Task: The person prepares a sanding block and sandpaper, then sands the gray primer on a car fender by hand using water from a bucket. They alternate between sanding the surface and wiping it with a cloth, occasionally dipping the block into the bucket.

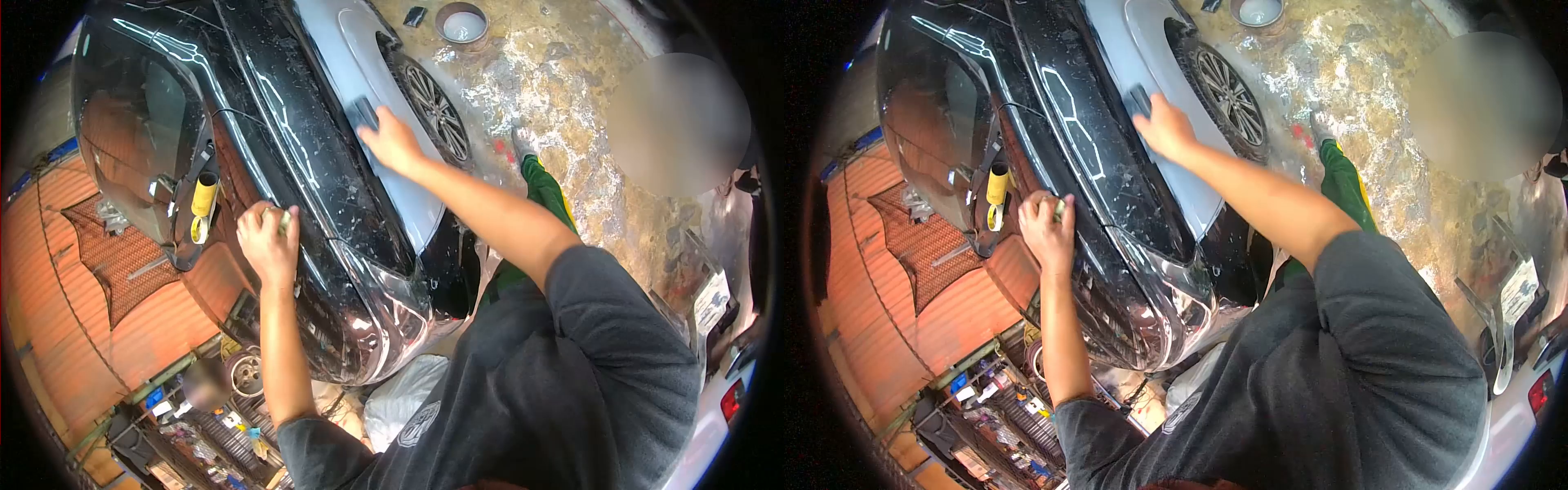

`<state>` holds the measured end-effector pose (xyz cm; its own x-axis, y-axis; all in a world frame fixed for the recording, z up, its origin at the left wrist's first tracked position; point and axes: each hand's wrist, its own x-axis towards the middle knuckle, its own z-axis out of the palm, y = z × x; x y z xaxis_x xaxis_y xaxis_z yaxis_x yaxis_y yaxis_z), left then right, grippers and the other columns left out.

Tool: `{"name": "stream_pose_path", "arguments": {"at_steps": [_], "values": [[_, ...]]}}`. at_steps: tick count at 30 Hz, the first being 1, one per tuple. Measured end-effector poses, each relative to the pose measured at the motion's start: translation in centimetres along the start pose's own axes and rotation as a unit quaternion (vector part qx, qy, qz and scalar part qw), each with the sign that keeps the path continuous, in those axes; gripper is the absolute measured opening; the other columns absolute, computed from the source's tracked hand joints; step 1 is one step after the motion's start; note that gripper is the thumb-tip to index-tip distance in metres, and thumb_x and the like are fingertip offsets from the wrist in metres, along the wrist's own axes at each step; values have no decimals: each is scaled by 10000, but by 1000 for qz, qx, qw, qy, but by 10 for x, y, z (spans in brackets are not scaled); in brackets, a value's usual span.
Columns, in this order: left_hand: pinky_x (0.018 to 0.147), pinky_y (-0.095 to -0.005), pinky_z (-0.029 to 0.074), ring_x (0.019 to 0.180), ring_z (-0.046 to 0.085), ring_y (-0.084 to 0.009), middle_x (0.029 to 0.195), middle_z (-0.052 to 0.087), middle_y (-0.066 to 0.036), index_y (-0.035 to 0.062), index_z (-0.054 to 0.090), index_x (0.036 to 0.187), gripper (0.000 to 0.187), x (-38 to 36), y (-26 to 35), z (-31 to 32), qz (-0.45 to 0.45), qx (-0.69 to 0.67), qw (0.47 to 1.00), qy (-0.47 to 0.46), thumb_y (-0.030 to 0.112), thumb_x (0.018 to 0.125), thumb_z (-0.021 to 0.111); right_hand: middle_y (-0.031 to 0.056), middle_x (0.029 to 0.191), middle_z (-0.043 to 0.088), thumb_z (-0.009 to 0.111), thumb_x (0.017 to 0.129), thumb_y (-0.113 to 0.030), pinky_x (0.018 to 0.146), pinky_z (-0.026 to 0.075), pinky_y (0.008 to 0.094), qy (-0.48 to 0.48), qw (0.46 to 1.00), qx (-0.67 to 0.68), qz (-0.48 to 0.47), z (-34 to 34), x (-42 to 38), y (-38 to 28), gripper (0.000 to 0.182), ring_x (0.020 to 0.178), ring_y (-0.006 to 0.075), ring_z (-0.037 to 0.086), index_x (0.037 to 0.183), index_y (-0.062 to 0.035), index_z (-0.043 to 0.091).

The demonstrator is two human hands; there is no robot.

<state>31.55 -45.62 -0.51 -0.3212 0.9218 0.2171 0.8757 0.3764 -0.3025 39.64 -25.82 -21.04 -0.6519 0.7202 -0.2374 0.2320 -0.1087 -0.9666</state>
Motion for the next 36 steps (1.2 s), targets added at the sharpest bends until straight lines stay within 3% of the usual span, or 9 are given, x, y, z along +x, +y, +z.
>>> {"name": "stream_pose_path", "arguments": {"at_steps": [2,6,9,15,19,21,24,30,36], "values": [[795,-434,490,888,600,-317,987,639,-120,46,607,913,242,36,3,-1,8,-26,999,37,173,868,808,279,977,691,668,946,-367,812,528,543,-21,1000,3,4,-8,-58,15,468,947,480,679,1195,7,537],[884,-384,516,982,665,-287,1066,681,-137,18,667,1076,202,116,17,3,-29,-181,977,109,24,881,720,280,995,674,665,965,-342,808,513,549,-25,999,30,-26,-5,-136,58,448,961,486,667,1232,-16,514],[949,-428,502,1069,651,-317,1113,704,-89,100,720,1102,262,160,22,16,20,-94,995,12,73,845,679,272,1056,664,641,972,-291,830,502,568,-37,999,-11,31,-11,-75,7,408,984,495,654,1239,-20,494],[849,-447,506,1011,667,-253,1009,713,-10,157,748,977,165,164,22,58,102,54,990,-85,154,824,686,284,1103,687,618,943,-233,879,518,571,47,996,-77,6,11,80,-55,338,1036,482,662,1157,9,520],[894,-467,507,1050,658,-276,1001,716,-15,151,741,986,179,168,21,53,74,-5,987,-139,112,846,637,317,1118,629,610,977,-232,868,510,577,-3,995,-92,25,2,-49,-20,347,1026,514,637,1153,25,459],[885,-469,503,1023,666,-278,978,737,-29,145,743,943,156,165,17,57,84,-23,986,-139,109,841,631,325,1123,607,611,983,-223,860,508,580,18,993,-106,-50,3,-121,15,343,1026,524,627,1152,28,450],[877,-483,497,1005,672,-288,961,752,-59,144,752,929,135,164,13,60,90,-42,985,-143,150,833,658,328,1118,611,609,982,-231,866,506,581,-4,993,-120,1,1,-119,8,336,1027,522,627,1150,17,456],[921,-488,502,992,704,-348,931,757,-146,147,774,993,211,165,21,39,55,-76,957,-276,283,866,676,278,1207,640,561,929,-164,942,508,564,26,989,-144,34,10,84,-80,345,1102,489,635,1214,17,493],[920,-489,509,971,712,-360,936,756,-162,146,771,1031,214,160,20,48,76,-77,954,-278,265,892,660,320,1082,617,615,973,-171,851,501,575,-6,989,-145,-3,4,-82,-13,332,1012,508,632,1170,34,445]]}}
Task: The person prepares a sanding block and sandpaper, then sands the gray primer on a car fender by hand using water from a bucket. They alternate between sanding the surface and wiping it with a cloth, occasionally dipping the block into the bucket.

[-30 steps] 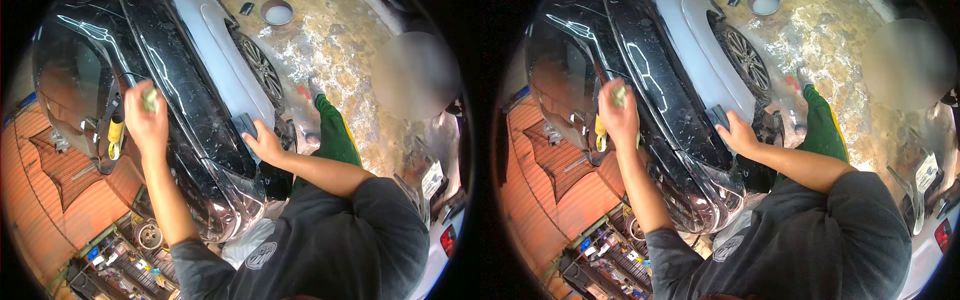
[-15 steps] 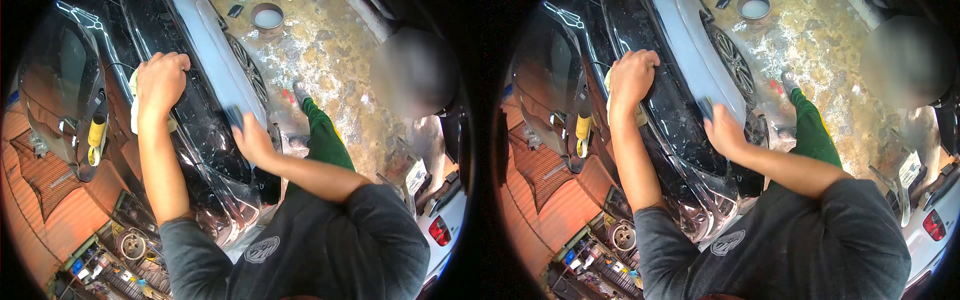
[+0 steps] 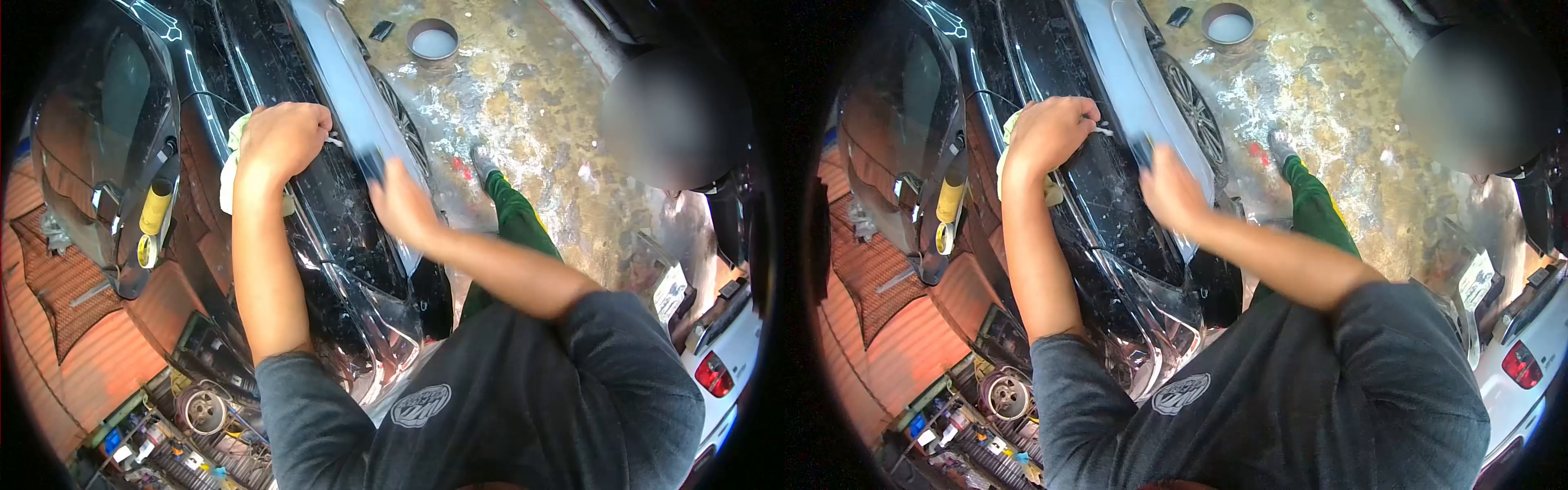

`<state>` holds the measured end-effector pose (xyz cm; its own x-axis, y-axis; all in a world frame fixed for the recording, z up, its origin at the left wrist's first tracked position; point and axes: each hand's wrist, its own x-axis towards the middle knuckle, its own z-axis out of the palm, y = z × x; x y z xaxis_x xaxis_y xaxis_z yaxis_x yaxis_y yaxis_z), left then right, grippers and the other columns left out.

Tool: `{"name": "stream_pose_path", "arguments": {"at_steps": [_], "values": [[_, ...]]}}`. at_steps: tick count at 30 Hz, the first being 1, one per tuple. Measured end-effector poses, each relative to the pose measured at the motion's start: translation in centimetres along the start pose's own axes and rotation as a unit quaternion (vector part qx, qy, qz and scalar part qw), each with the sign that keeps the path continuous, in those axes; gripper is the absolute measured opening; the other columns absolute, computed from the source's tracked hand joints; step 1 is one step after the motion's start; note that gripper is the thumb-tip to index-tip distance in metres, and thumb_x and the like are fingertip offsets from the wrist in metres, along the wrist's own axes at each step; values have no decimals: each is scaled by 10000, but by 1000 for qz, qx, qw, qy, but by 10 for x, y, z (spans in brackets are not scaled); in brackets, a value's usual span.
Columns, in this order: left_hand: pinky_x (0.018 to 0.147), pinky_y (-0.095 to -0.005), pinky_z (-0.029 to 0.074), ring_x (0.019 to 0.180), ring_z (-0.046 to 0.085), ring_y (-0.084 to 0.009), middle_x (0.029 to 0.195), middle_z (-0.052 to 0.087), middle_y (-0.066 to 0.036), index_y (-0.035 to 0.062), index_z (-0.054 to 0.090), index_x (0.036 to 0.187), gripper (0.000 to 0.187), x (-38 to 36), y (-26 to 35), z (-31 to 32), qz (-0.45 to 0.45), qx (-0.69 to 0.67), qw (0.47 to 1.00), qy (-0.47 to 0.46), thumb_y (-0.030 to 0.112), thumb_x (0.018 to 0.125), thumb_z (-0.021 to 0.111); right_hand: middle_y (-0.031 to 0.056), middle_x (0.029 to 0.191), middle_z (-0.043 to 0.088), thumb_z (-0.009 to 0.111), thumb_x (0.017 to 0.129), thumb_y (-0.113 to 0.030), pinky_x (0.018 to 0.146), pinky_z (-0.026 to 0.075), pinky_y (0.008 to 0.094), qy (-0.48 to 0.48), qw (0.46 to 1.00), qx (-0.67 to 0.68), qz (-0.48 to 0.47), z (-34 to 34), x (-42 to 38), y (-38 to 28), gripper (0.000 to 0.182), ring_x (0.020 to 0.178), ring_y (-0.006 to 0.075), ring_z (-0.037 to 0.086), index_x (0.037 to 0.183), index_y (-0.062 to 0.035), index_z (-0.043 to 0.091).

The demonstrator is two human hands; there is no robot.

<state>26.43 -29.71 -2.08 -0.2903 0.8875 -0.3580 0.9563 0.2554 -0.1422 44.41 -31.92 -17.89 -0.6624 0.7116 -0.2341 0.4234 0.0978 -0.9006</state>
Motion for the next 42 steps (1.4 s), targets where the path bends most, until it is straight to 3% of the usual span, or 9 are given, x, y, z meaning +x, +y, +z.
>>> {"name": "stream_pose_path", "arguments": {"at_steps": [2,5,11,17,21,30,33,38,42], "values": [[917,-488,515,970,709,-371,945,754,-167,149,765,1056,220,0,0,-2,-6,-23,1000,4,255,898,655,344,1058,609,633,969,-148,842,500,576,-31,999,7,28,5,-66,29,351,1004,523,626,1177,65,447],[910,-483,526,982,705,-383,954,751,-176,152,755,1083,230,1,1,-7,-17,-38,999,10,260,908,653,343,1076,611,624,972,-161,853,499,584,25,999,-10,-34,5,-32,15,355,1004,528,624,1197,55,455],[897,-473,539,1003,704,-390,981,749,-178,160,735,1129,260,7,-2,-6,-66,-78,994,49,301,928,651,336,1226,643,596,920,-146,962,512,556,2,998,18,61,-17,192,-73,348,1162,495,627,1200,60,577],[872,-468,536,971,707,-388,939,746,-171,155,725,1076,244,10,-5,-6,-74,-93,991,61,329,929,638,339,1157,574,582,934,-106,963,456,562,8,999,44,-12,5,55,-14,251,1130,508,565,1100,63,500],[865,-474,532,959,707,-390,906,742,-169,155,726,1092,252,10,-5,-7,-74,-101,990,56,324,924,642,337,1149,546,603,956,-101,958,448,556,17,999,36,-21,6,-57,17,352,1110,510,557,1232,59,455],[894,-465,526,1024,695,-388,1042,749,-158,156,713,1150,283,10,-3,-10,-88,-103,990,44,313,925,643,310,1126,680,626,903,-211,887,536,539,19,998,51,29,-9,225,-66,417,1047,479,672,1220,49,550],[902,-461,526,1041,695,-380,1071,750,-146,158,709,1167,292,12,-6,-5,-86,-103,990,50,310,927,640,312,1118,671,626,919,-202,883,521,545,-9,999,47,-21,-3,179,-37,405,1036,491,660,1228,44,540],[917,-456,525,1066,693,-381,1089,748,-162,156,711,1180,303,12,-3,-12,-90,-107,990,33,298,921,641,301,1158,605,601,986,-157,966,473,533,7,996,64,-57,6,-53,33,419,1128,488,598,1350,7,474],[919,-463,525,1058,693,-389,1080,747,-169,156,711,1183,308,12,-4,-12,-80,-104,991,40,293,917,640,300,1194,610,595,998,-182,987,473,500,16,997,75,-27,9,-7,20,417,1140,474,602,1355,-1,478]]}}
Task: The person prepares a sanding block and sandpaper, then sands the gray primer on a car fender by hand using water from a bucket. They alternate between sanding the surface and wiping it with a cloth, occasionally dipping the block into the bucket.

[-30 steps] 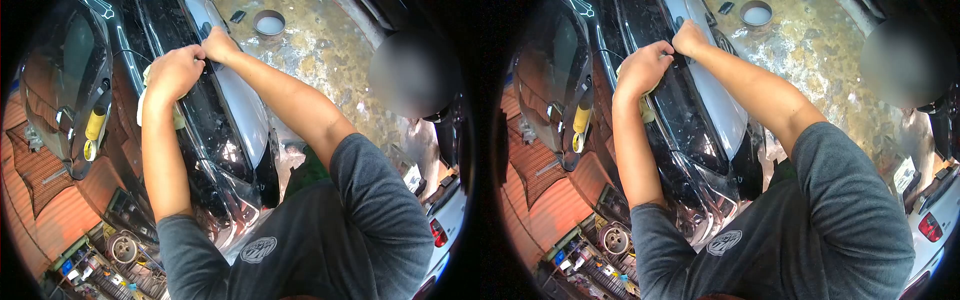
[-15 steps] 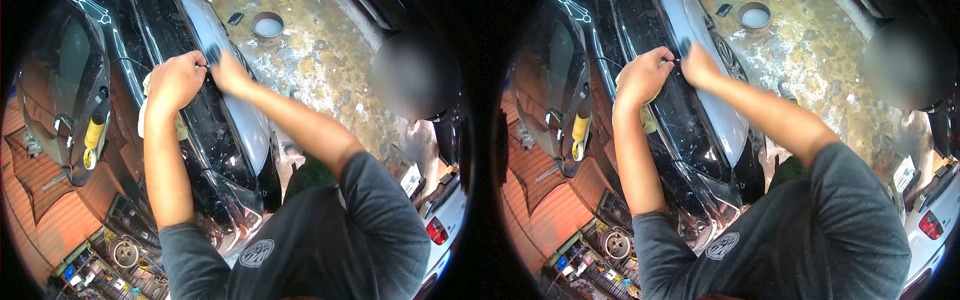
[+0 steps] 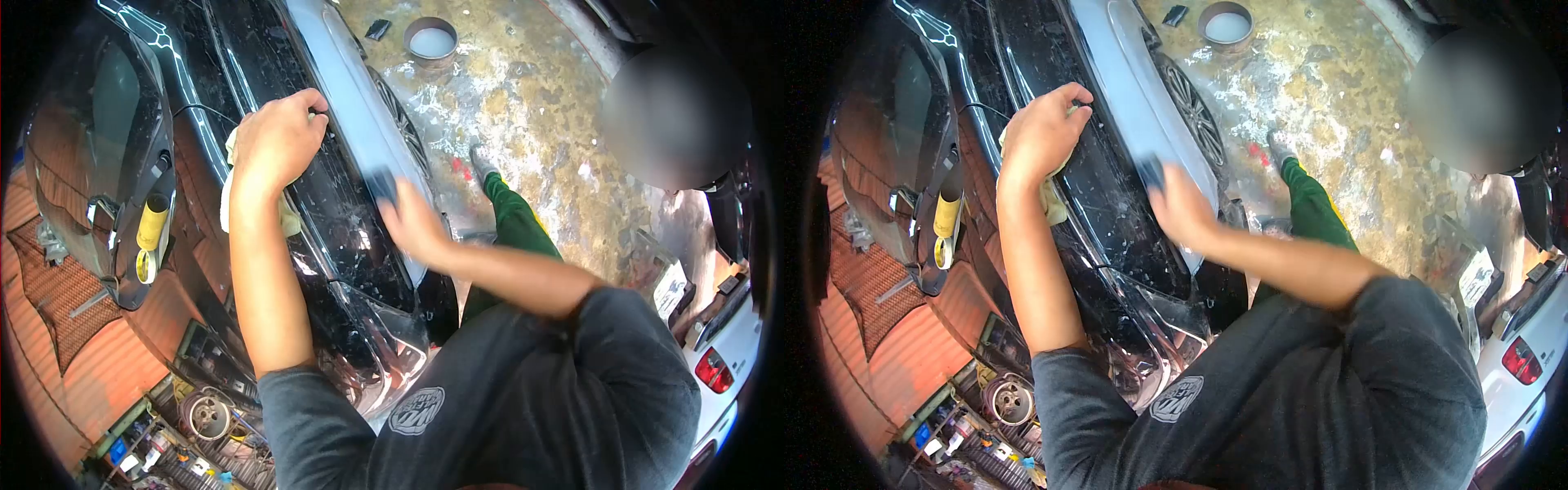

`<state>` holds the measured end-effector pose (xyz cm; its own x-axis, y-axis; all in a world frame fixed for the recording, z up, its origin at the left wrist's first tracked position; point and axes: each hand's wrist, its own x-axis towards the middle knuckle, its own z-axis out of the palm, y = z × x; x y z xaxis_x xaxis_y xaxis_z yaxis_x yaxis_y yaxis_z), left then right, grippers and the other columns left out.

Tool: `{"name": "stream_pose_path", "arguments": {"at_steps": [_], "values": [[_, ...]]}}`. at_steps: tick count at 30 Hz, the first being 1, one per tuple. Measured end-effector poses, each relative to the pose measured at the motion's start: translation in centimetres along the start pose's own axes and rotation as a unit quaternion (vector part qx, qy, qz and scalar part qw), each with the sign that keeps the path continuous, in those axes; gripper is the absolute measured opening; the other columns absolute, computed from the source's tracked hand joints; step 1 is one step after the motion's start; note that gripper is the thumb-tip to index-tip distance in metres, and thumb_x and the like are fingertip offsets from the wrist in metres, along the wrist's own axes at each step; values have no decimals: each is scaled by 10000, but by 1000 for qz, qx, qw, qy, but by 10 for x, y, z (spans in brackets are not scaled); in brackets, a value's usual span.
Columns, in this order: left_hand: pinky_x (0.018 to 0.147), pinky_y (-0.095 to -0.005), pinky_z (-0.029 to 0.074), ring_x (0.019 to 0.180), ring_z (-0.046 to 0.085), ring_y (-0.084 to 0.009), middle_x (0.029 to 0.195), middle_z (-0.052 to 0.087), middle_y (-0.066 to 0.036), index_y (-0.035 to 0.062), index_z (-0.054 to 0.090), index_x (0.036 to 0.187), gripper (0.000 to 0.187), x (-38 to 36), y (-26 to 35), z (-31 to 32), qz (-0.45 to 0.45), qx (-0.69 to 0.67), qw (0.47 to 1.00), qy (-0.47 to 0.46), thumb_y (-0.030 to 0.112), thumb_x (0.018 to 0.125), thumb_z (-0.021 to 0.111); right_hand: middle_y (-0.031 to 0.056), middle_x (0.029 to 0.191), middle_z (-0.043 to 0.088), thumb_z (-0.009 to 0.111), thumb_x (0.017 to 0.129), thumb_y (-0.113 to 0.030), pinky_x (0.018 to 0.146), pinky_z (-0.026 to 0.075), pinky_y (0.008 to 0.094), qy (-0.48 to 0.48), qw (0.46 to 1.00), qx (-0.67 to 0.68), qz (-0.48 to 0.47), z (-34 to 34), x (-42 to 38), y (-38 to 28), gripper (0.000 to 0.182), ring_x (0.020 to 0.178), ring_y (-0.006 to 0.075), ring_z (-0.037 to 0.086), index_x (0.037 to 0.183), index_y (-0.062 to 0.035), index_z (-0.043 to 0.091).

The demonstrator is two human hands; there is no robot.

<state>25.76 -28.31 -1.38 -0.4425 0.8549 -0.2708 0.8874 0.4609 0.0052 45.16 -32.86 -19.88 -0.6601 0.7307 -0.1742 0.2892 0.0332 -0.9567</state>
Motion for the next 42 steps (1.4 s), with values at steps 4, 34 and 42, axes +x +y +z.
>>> {"name": "stream_pose_path", "arguments": {"at_steps": [4,34,42], "values": [[918,-470,526,1049,694,-392,1074,747,-174,156,711,1187,315,1,-2,5,4,5,1000,9,294,913,639,307,1126,686,608,912,-186,899,527,562,8,998,-38,51,1,191,-62,338,1076,484,662,1146,58,608],[869,-491,533,970,703,-402,952,744,-191,153,746,1130,245,0,1,2,8,39,998,47,271,952,627,296,1188,582,608,975,-160,932,480,548,-29,999,-26,-23,-12,-12,-4,423,1113,489,595,1340,-4,461],[898,-454,531,1016,691,-358,1017,727,-147,139,716,1194,285,5,-3,6,26,32,997,64,197,923,649,307,1231,675,569,893,-161,1007,513,507,-25,997,-44,56,0,302,-94,396,1182,443,654,1226,45,629]]}}
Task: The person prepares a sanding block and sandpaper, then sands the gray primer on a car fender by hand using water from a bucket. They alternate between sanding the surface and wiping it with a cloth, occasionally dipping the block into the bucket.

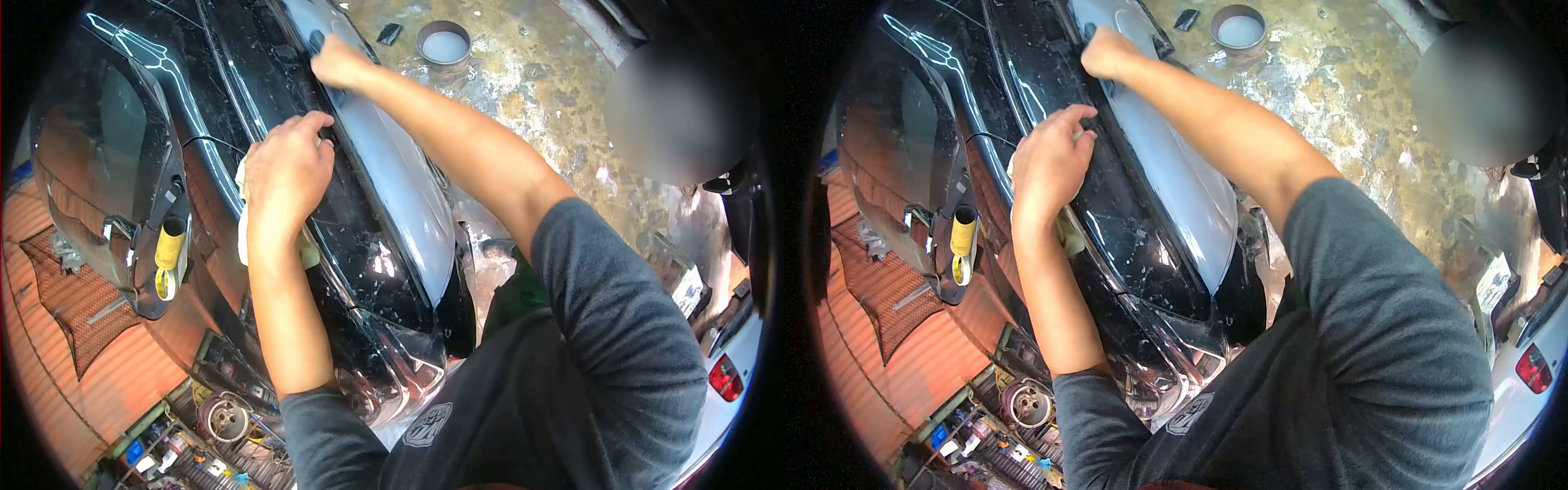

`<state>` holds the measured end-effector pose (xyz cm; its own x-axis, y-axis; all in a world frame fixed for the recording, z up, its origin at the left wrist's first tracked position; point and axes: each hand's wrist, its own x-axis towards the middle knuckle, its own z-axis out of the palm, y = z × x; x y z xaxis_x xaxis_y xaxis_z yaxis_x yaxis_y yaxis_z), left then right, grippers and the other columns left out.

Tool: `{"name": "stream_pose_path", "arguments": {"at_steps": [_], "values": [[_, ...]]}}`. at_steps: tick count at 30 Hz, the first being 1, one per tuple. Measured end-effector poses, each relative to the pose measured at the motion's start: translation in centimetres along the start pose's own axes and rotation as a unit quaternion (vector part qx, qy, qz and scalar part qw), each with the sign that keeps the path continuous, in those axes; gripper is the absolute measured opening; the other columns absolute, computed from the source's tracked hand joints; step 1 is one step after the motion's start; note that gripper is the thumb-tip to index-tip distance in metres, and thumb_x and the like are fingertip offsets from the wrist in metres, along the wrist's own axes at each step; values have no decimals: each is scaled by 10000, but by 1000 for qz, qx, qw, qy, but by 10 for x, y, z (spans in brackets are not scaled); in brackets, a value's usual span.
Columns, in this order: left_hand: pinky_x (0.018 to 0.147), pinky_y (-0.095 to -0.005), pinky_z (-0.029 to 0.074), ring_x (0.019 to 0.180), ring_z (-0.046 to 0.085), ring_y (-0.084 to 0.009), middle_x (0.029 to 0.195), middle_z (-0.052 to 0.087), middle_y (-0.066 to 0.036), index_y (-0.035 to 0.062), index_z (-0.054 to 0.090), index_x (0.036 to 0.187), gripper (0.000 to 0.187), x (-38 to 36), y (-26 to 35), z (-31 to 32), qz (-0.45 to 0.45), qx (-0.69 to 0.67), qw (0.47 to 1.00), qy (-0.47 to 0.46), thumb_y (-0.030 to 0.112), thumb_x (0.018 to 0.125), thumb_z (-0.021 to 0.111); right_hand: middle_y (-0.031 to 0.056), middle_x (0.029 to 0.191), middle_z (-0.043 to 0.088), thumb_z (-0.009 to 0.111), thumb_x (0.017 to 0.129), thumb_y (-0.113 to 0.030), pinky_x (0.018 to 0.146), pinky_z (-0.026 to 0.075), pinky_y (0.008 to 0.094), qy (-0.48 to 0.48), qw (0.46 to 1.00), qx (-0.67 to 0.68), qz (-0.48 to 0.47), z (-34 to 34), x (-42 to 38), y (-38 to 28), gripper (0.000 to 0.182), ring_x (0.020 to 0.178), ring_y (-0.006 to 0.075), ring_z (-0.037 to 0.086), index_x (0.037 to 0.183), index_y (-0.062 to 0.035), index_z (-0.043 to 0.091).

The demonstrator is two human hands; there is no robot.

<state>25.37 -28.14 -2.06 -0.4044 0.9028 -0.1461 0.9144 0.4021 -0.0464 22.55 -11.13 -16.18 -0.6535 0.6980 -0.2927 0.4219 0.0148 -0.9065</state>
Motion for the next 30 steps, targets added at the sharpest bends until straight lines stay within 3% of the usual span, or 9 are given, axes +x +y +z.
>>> {"name": "stream_pose_path", "arguments": {"at_steps": [4,7,11,14,15,18,20,26,30], "values": [[908,-443,527,1060,667,-335,1053,700,-110,124,697,1227,323,-1,-4,5,28,7,999,31,158,909,652,298,1241,667,562,928,-198,989,507,533,12,999,20,-41,13,-37,23,393,1167,475,641,1245,32,590],[921,-443,520,1075,657,-330,1048,692,-120,120,696,1226,325,-1,-3,6,31,11,999,36,151,907,645,285,1137,623,555,960,-164,911,495,572,15,999,-21,-48,11,-172,61,263,1083,488,613,1136,29,522],[919,-439,517,1078,658,-329,1040,688,-117,116,693,1232,340,-1,4,1,7,-1,1000,18,134,900,624,275,1084,586,595,968,-152,891,481,570,-6,994,-34,-100,15,-324,134,305,1031,472,600,1189,11,462],[904,-422,519,1029,666,-326,1056,698,-107,117,711,1200,324,-5,8,-4,12,-71,997,4,168,889,641,296,1136,604,608,978,-185,918,494,542,-110,992,55,12,-10,-333,143,386,1073,483,610,1269,21,464],[902,-420,521,1017,668,-323,1069,703,-104,121,717,1190,316,-5,6,-3,12,-99,995,-6,183,888,647,324,1235,605,638,978,-223,964,501,506,-36,990,130,-41,-12,-317,142,519,1156,489,604,1385,26,434],[809,-324,518,889,661,-176,973,692,-63,41,715,1152,334,-4,-9,4,40,-287,950,-114,237,886,760,210,1342,611,673,975,-186,1080,441,410,88,939,291,-163,-24,-228,102,612,1263,293,586,1477,33,400],[781,-258,499,869,597,-78,954,673,-14,-17,696,1153,371,-5,-11,2,-8,-378,906,-190,235,902,802,141,1269,614,663,971,-156,1039,462,338,-1,890,426,-164,-49,-191,54,569,1177,203,588,1449,42,426],[860,-262,516,949,639,-88,1075,717,-24,-27,686,1178,295,-12,-13,9,-31,-554,827,-90,181,976,739,161,1416,550,596,1042,-271,1117,399,324,-70,817,542,-186,-34,-178,19,596,1315,198,513,1513,34,395],[892,-270,510,966,642,-103,1092,721,-40,-11,695,1164,237,-3,-24,7,-73,-559,820,103,145,988,724,242,1659,266,383,1079,-522,1260,134,535,-19,957,71,-282,17,-216,133,746,1558,380,210,1580,28,318]]}}
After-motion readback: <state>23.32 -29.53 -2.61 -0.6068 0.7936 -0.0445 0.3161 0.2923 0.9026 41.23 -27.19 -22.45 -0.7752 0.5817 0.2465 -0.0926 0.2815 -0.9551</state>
